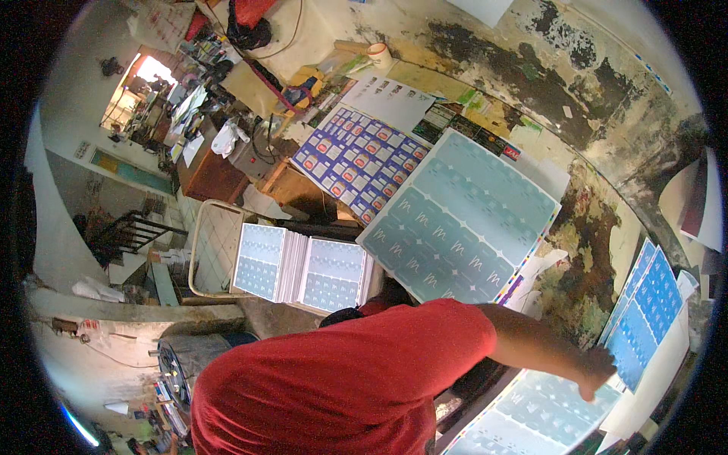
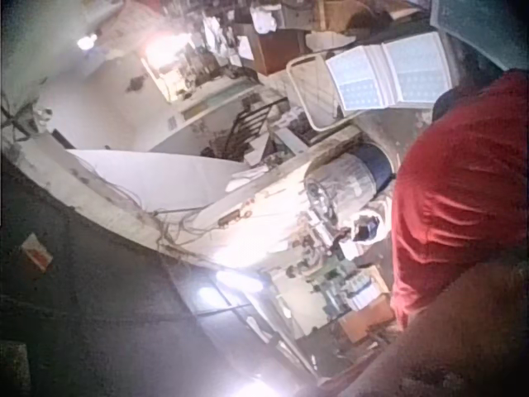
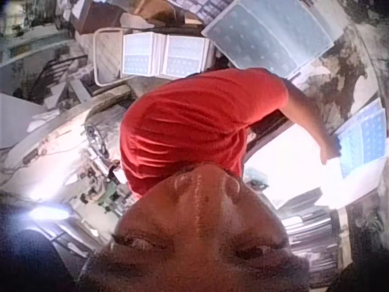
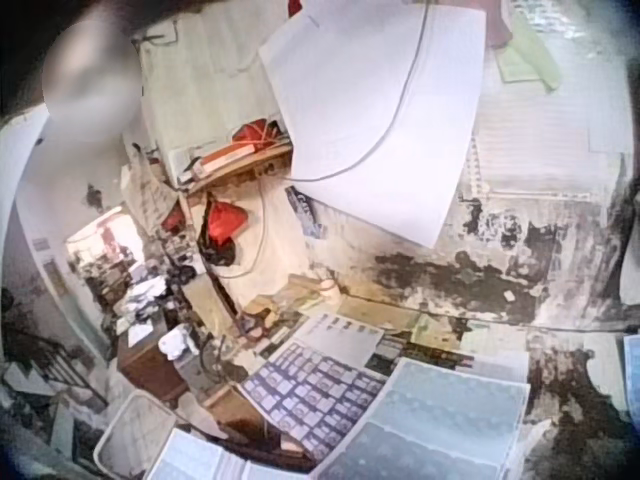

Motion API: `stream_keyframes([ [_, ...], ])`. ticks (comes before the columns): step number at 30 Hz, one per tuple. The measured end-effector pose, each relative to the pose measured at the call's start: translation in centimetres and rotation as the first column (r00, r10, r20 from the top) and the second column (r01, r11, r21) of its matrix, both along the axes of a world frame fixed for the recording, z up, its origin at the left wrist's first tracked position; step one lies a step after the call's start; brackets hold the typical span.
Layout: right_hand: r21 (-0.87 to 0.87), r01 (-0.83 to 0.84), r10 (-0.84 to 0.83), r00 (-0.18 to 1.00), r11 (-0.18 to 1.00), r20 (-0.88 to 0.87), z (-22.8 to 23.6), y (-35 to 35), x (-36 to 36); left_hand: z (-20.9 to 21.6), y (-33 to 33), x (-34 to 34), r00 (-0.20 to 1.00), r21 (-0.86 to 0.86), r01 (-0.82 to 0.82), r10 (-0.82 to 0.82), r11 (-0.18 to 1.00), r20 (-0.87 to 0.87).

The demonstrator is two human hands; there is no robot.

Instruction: The person organizes and stacks printed paper sheets by picking them up from a pile, aligning the edges, and placing them onto a larger stack on a workbench.

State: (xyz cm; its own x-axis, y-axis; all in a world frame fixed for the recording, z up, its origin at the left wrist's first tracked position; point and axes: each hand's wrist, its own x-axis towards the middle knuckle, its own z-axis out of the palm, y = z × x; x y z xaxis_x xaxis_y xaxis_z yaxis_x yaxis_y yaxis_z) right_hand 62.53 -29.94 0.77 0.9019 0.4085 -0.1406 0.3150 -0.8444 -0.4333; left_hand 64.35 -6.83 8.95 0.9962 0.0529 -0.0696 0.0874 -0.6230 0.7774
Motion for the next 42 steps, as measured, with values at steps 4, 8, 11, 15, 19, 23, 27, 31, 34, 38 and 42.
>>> stream_keyframes([
  [4,-0.086,-0.016,0.02,0.999,0.996,0.05,0.2,-4.6,-1.0,-6.2,4.3,-5.8,0.909,-0.034,0.404,-0.406,0.914,-0.1],
  [8,-0.258,0.077,-0.046,0.991,0.963,0.124,2.1,-15.4,-3.1,-5.6,7.6,-13.5,0.822,-0.119,0.567,-0.549,0.815,0.155],
  [11,-0.547,0.176,-0.07,0.975,0.818,0.209,7.2,-27.7,-5.9,-9.6,6.0,-14.1,0.864,-0.013,0.428,-0.404,0.904,0.301],
  [15,-0.434,0.109,0.045,0.943,0.894,0.33,13.9,-22.5,-3.7,-4.6,8.6,-16.1,0.96,0.131,0.19,-0.212,0.973,0.181],
  [19,-0.372,-0.148,0.22,0.962,0.916,0.16,11.6,-24.3,0.4,-1.2,6.7,-14.2,0.971,0.391,0.235,-0.232,0.89,-0.057],
  [23,-0.359,-0.17,0.183,0.983,0.918,0.003,13.6,-22.8,0.1,-0.8,7.3,-14.9,0.969,0.352,0.248,-0.23,0.903,-0.092],
  [27,-0.262,-0.164,0.183,0.982,0.951,0.049,11.4,-24.6,0.7,-0.7,7.4,-14.9,0.969,0.375,0.233,-0.245,0.897,-0.018],
  [31,-0.208,-0.155,0.172,0.983,0.966,0.066,10.4,-24.7,1.1,-2.5,8.0,-13.7,0.968,0.339,0.247,-0.218,0.908,-0.122],
  [34,-0.22,-0.069,0.08,0.996,0.973,0.042,10.4,-24.1,1.2,-2.8,8.3,-14.7,0.984,0.246,0.178,-0.165,0.953,-0.072],
  [38,-0.651,0.026,0.229,0.925,0.758,0.303,13.6,-23.8,1.4,-1.1,9.1,-22.2,0.973,0.198,-0.027,-0.02,0.98,0.231],
  [42,-0.369,-0.062,0.24,0.853,0.928,0.462,19.2,-10.4,-2.4,-1.1,14.7,-35.4,0.873,0.172,-0.463,0.414,0.87,0.257],
])
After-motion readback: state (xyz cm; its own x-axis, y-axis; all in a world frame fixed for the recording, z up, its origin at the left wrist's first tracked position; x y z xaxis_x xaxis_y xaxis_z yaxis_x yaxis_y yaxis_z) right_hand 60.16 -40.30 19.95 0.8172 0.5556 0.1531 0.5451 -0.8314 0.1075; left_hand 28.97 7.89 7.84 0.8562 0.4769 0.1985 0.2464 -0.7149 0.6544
